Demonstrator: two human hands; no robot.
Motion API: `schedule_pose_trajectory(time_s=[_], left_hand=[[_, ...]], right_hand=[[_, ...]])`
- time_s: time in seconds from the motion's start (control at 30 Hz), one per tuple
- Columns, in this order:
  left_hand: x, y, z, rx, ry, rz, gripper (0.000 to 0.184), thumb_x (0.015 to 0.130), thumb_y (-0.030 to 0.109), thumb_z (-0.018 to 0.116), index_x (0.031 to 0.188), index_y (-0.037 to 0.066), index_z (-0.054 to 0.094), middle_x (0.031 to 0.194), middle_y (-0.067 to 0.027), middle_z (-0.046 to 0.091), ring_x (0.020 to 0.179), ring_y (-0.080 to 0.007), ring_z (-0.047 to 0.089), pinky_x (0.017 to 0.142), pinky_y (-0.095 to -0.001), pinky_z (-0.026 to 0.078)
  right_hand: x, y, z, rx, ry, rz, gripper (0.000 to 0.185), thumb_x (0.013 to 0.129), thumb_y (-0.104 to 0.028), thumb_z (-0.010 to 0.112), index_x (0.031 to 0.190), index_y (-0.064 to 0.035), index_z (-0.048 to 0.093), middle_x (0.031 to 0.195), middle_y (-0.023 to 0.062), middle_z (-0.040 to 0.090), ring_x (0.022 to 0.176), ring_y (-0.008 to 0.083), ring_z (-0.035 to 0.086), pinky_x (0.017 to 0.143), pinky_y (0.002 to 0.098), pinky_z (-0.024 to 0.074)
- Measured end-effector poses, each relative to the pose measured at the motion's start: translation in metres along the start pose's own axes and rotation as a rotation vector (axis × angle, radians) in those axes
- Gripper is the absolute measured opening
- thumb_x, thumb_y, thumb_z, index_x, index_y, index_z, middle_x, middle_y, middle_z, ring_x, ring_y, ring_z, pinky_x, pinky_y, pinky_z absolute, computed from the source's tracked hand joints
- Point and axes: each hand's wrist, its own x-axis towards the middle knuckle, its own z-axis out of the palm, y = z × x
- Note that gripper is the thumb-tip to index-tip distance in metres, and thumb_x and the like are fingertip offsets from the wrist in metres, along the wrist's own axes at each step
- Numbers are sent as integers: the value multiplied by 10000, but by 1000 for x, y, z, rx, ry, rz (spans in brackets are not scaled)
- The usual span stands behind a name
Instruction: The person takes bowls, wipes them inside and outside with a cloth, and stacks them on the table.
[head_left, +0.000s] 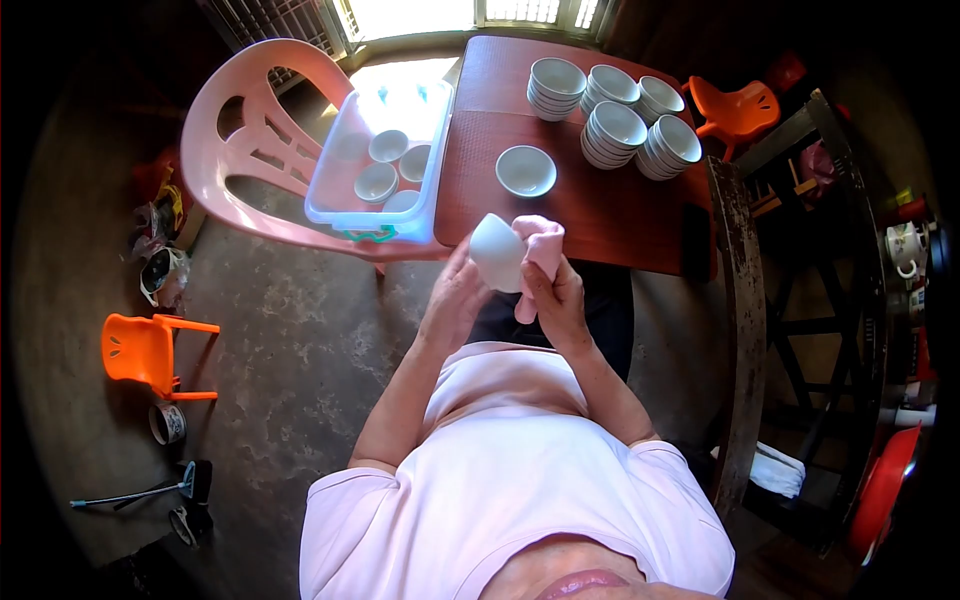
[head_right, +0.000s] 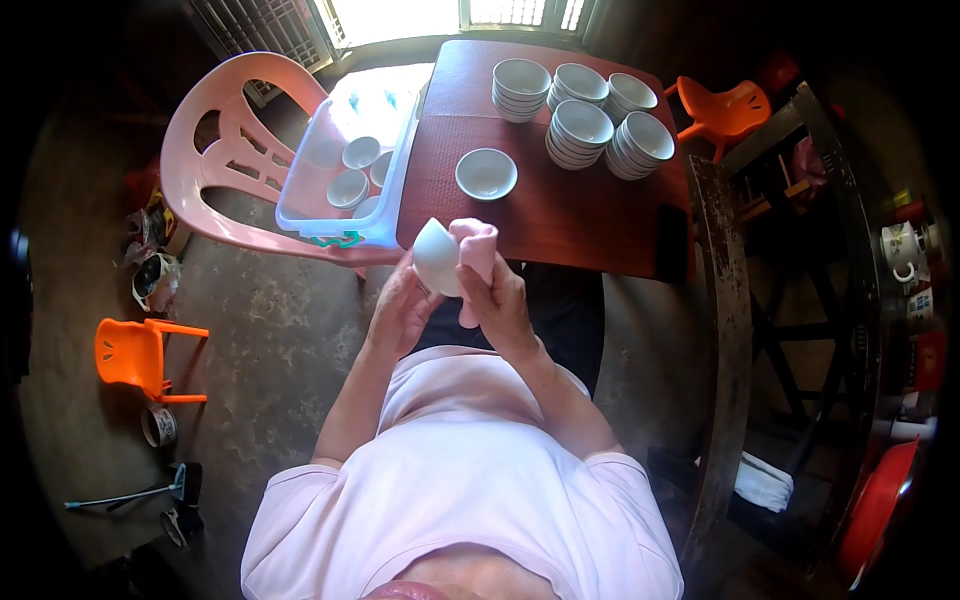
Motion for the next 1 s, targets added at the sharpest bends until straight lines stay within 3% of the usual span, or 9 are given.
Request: schedule_pose_trajectory(time_s=[0.1,0.23,0.3,0.43,0.5,0.67,0.77,0.87,1.0], left_hand=[[-5,-4,-2,15,15,-115,754,843,223,685,1447,67,262,1330,-117,465,1236,-248,479,990,-389,460],[0,-9,-9,1282,-77,659,942,641,-66,764,1441,175,331,1488,-116,300,1354,-303,347,990,-401,467],[-3,-10,-7,974,-123,598,999,630,-82,758,1470,175,283,1553,-101,162,1392,-290,280,1071,-402,374],[-6,-1,-11,21,25,-127,761,883,252,652,1469,52,210,1359,-128,462,1247,-243,481,1031,-417,409],[-10,1,-11,-131,24,-265,778,848,128,667,1478,45,219,1325,-120,490,1260,-240,465,1044,-402,395],[-6,-3,2,971,-131,520,856,761,51,734,1473,70,258,1359,-130,463,1277,-255,457,1066,-411,374],[-6,-1,11,681,-121,462,712,825,166,701,1427,62,335,1346,-109,464,1247,-238,479,1082,-405,351],[-7,4,-5,80,-36,-110,592,901,355,604,1358,56,375,1280,-118,488,1195,-235,514,1072,-406,378],[-6,0,13,330,-23,55,752,796,117,732,1420,98,313,1286,-100,478,1198,-280,508,1002,-402,457]], right_hand=[[-3,4,2,-88,-98,-50,346,954,-294,563,1210,-61,555,925,84,645,842,182,647,722,280,533],[4,-5,-4,-52,-136,90,371,953,-310,567,1221,-53,554,942,89,650,850,164,636,748,281,516],[3,1,-2,-16,-57,56,368,956,-307,561,1226,-57,555,955,86,653,856,165,634,760,278,511],[-3,-1,1,2,-23,14,386,959,-329,547,1240,-64,539,951,99,653,858,197,645,756,288,517],[-2,1,1,-15,-88,15,393,959,-335,544,1245,-66,533,953,108,654,866,213,652,759,297,526],[4,-4,-9,-93,-161,19,401,943,-358,569,1204,-53,576,905,103,662,808,207,662,715,289,524],[3,-3,-3,9,-24,48,397,942,-358,571,1207,-62,575,906,99,661,817,205,661,715,286,532],[-1,-6,-1,37,-68,3,374,940,-357,571,1179,-69,585,913,104,661,843,221,662,723,305,549],[4,-10,-7,-57,-138,-26,364,939,-361,569,1156,-69,593,946,112,661,867,234,672,722,331,565]])
